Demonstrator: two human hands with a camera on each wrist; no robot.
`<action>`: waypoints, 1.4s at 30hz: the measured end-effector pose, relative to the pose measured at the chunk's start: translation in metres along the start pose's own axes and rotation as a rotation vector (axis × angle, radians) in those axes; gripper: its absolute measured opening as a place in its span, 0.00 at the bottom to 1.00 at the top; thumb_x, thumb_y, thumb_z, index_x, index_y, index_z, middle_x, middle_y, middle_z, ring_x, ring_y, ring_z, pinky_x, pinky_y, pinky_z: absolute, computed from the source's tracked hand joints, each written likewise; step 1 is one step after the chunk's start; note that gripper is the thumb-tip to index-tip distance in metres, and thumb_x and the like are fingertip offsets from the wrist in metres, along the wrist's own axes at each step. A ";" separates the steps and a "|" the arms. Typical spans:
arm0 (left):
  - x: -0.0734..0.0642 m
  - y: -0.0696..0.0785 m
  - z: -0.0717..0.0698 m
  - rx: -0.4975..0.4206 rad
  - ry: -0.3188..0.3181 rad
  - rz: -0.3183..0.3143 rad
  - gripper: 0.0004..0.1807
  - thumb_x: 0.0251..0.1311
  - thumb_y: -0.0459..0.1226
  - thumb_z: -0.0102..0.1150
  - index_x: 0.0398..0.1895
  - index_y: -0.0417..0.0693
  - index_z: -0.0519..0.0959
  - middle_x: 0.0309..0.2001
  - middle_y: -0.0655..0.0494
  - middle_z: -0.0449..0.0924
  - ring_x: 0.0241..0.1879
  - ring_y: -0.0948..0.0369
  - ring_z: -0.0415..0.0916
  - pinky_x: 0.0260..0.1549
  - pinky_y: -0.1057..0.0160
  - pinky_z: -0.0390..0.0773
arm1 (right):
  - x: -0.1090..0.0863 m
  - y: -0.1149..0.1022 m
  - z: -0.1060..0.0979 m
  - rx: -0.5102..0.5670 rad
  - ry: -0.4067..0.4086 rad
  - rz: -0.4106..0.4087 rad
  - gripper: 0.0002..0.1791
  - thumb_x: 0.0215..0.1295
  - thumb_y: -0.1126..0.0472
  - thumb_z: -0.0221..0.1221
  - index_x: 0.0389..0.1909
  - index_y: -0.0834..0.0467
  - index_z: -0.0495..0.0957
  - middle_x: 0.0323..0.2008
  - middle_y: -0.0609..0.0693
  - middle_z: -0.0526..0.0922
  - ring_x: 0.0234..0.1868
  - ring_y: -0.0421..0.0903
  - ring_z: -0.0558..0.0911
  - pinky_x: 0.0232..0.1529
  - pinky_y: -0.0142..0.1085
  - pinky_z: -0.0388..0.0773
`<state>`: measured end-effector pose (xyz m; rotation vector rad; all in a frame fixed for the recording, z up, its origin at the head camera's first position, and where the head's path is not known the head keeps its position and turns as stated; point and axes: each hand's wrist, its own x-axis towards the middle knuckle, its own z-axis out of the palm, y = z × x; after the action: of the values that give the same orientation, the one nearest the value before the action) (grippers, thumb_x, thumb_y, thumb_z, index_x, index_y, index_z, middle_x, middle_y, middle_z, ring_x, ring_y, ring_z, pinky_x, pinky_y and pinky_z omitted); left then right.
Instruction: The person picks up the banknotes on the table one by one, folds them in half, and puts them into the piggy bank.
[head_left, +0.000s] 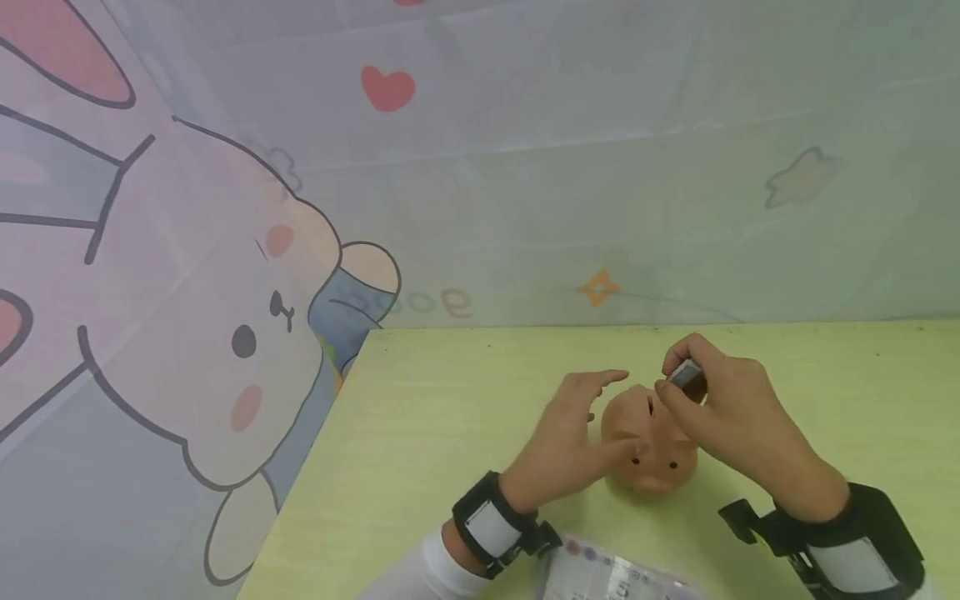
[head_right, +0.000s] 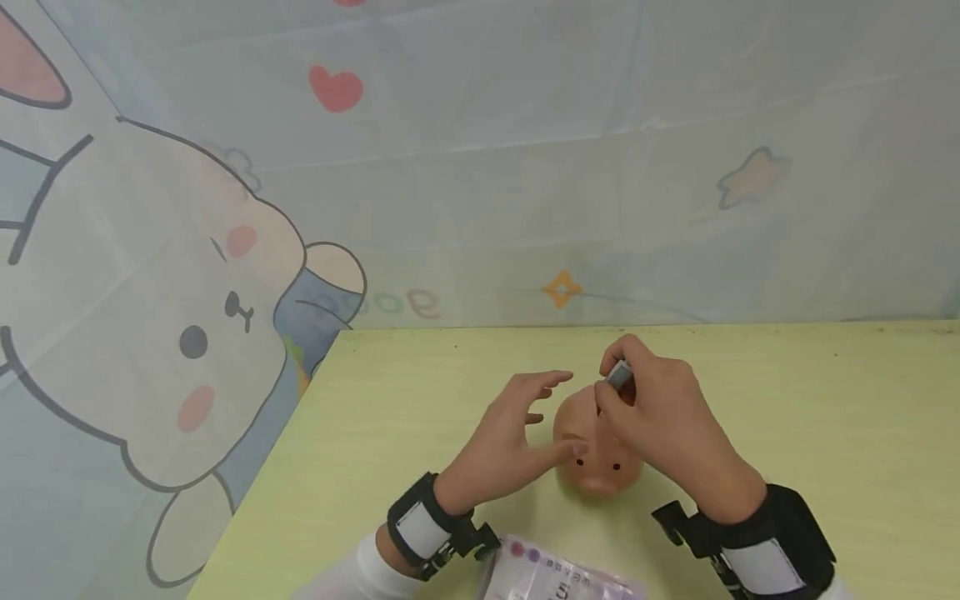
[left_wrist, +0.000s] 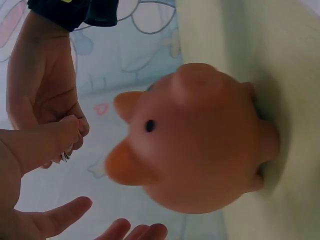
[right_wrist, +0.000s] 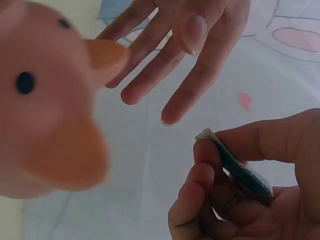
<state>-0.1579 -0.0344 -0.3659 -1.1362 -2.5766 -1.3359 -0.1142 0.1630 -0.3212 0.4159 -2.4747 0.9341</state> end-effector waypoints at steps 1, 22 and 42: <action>0.000 -0.005 0.005 0.023 -0.026 -0.018 0.36 0.60 0.48 0.66 0.71 0.55 0.63 0.64 0.53 0.65 0.61 0.63 0.64 0.52 0.67 0.73 | 0.001 0.007 0.004 0.000 -0.054 0.027 0.06 0.64 0.66 0.58 0.38 0.57 0.72 0.20 0.42 0.77 0.20 0.35 0.72 0.19 0.29 0.68; 0.001 -0.023 0.025 0.153 -0.075 0.003 0.38 0.59 0.46 0.68 0.70 0.47 0.65 0.62 0.51 0.68 0.62 0.62 0.66 0.60 0.69 0.69 | 0.001 0.029 0.043 -0.345 -0.166 -0.117 0.04 0.64 0.68 0.56 0.38 0.64 0.74 0.28 0.52 0.75 0.29 0.49 0.74 0.25 0.37 0.74; 0.000 -0.021 0.024 0.090 -0.094 -0.042 0.39 0.59 0.50 0.67 0.72 0.53 0.63 0.62 0.54 0.67 0.61 0.63 0.65 0.59 0.66 0.70 | 0.008 0.033 0.017 -0.135 -0.222 0.020 0.03 0.60 0.65 0.66 0.33 0.55 0.86 0.26 0.39 0.82 0.29 0.38 0.79 0.28 0.33 0.75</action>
<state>-0.1641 -0.0248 -0.3958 -1.1630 -2.7104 -1.1881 -0.1407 0.1743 -0.3466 0.4726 -2.7282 0.7573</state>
